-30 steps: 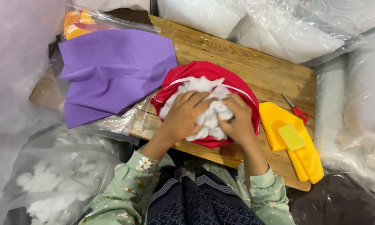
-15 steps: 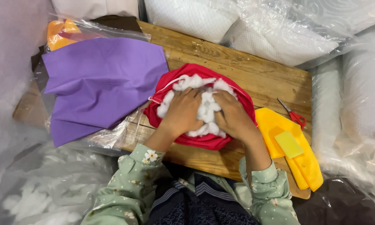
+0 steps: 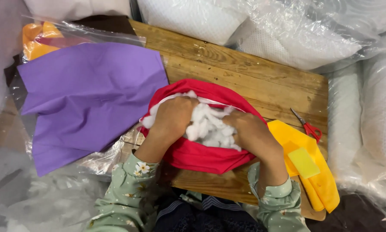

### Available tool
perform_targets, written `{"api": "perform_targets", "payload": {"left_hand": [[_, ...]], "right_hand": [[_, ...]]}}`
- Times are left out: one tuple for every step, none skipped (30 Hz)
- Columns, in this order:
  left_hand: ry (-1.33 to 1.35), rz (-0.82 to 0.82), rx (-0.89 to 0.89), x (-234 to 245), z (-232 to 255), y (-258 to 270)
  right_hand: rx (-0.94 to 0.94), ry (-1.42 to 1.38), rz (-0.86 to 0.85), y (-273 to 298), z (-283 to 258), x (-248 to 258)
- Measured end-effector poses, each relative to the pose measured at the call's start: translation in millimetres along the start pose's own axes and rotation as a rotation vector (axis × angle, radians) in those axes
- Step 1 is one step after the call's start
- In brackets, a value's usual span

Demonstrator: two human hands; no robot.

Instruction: Stuffing a red pillowcase with white fiberfill material by hand on a wooden workbench.

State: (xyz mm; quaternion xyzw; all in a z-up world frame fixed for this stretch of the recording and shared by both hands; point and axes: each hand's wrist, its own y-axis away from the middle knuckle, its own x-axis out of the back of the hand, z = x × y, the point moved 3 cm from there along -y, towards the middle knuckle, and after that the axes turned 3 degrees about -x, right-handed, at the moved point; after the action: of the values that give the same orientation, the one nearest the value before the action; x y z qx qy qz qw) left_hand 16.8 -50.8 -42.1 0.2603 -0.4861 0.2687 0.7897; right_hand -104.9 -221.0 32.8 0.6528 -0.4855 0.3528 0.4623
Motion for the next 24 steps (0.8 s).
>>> {"api": "perform_targets", "payload": {"left_hand": [[0.003, -0.007, 0.002, 3.1, 4.9, 2.8], [-0.033, 0.007, -0.018, 8.1, 10.2, 4.7], [-0.069, 0.021, -0.04, 13.1, 16.2, 6.9], [-0.071, 0.014, -0.046, 25.5, 32.4, 21.0], [0.089, -0.043, -0.192, 36.5, 53.1, 35.7], [0.252, -0.099, -0.339, 48.8, 74.2, 50.7], [0.252, -0.106, -0.347, 33.4, 78.7, 51.5], [0.155, -0.167, -0.327, 15.8, 82.2, 53.4], [0.059, -0.227, -0.307, -1.9, 85.3, 56.4], [0.057, -0.23, -0.307, -2.5, 80.1, 52.7], [0.048, -0.239, -0.239, -3.3, 72.9, 49.3], [0.035, -0.245, -0.168, -2.6, 65.0, 45.9], [0.031, -0.244, -0.165, 12.7, 62.7, 47.6], [-0.016, -0.225, -0.074, 30.3, 57.3, 46.5], [-0.061, -0.205, 0.016, 48.6, 52.3, 46.2], [-0.07, -0.191, 0.017, 53.0, 50.2, 41.6], [-0.056, -0.165, 0.051, 57.8, 47.1, 37.0], [-0.041, -0.144, 0.085, 62.1, 43.4, 33.3], [-0.049, -0.135, 0.087, 65.7, 46.8, 29.6], [0.002, -0.108, 0.023, 68.8, 52.7, 25.8], [0.052, -0.081, -0.041, 71.7, 58.2, 21.1], [0.05, -0.083, -0.047, 78.8, 69.2, 21.5], [0.062, -0.093, -0.08, 85.3, 80.6, 21.5], [0.077, -0.1, -0.117, 90.9, 92.6, 20.5]], "right_hand": [[-0.001, -0.004, -0.007, 0.8, 7.1, -2.3], [-0.034, 0.013, 0.002, 1.8, 14.6, -4.1], [-0.066, 0.031, 0.011, 3.7, 22.1, -5.8], [-0.074, 0.025, 0.012, 4.0, 15.9, -3.6], [-0.042, -0.084, 0.007, 4.7, 8.6, -1.4], [-0.012, -0.191, 0.005, 5.6, 1.5, 2.0], [-0.022, -0.194, 0.008, 5.7, -1.4, -0.1], [-0.003, -0.218, -0.024, 5.4, -5.6, -3.5], [0.016, -0.241, -0.056, 5.7, -10.3, -7.2], [0.016, -0.244, -0.056, -0.1, -8.1, -12.5], [-0.022, -0.189, -0.065, -5.4, -5.4, -18.2], [-0.056, -0.132, -0.071, -12.0, -3.2, -23.0], [-0.051, -0.135, -0.068, -8.0, -2.8, -16.8], [-0.091, -0.097, -0.059, -6.2, -0.1, -8.2], [-0.132, -0.06, -0.049, -4.0, 2.3, 0.8], [-0.125, -0.055, -0.036, 0.6, 7.9, 3.6], [-0.134, -0.054, 0.013, 5.0, 14.3, 7.3], [-0.145, -0.056, 0.058, 9.7, 20.2, 9.6], [-0.138, -0.055, 0.068, 16.2, 20.2, 16.3], [-0.145, -0.06, 0.115, 24.3, 20.7, 22.7], [-0.151, -0.065, 0.161, 31.7, 21.9, 29.0], [-0.157, -0.067, 0.164, 36.9, 23.0, 32.3], [-0.108, -0.098, 0.222, 41.5, 22.9, 37.0], [-0.06, -0.123, 0.279, 46.8, 23.8, 42.2]]}}
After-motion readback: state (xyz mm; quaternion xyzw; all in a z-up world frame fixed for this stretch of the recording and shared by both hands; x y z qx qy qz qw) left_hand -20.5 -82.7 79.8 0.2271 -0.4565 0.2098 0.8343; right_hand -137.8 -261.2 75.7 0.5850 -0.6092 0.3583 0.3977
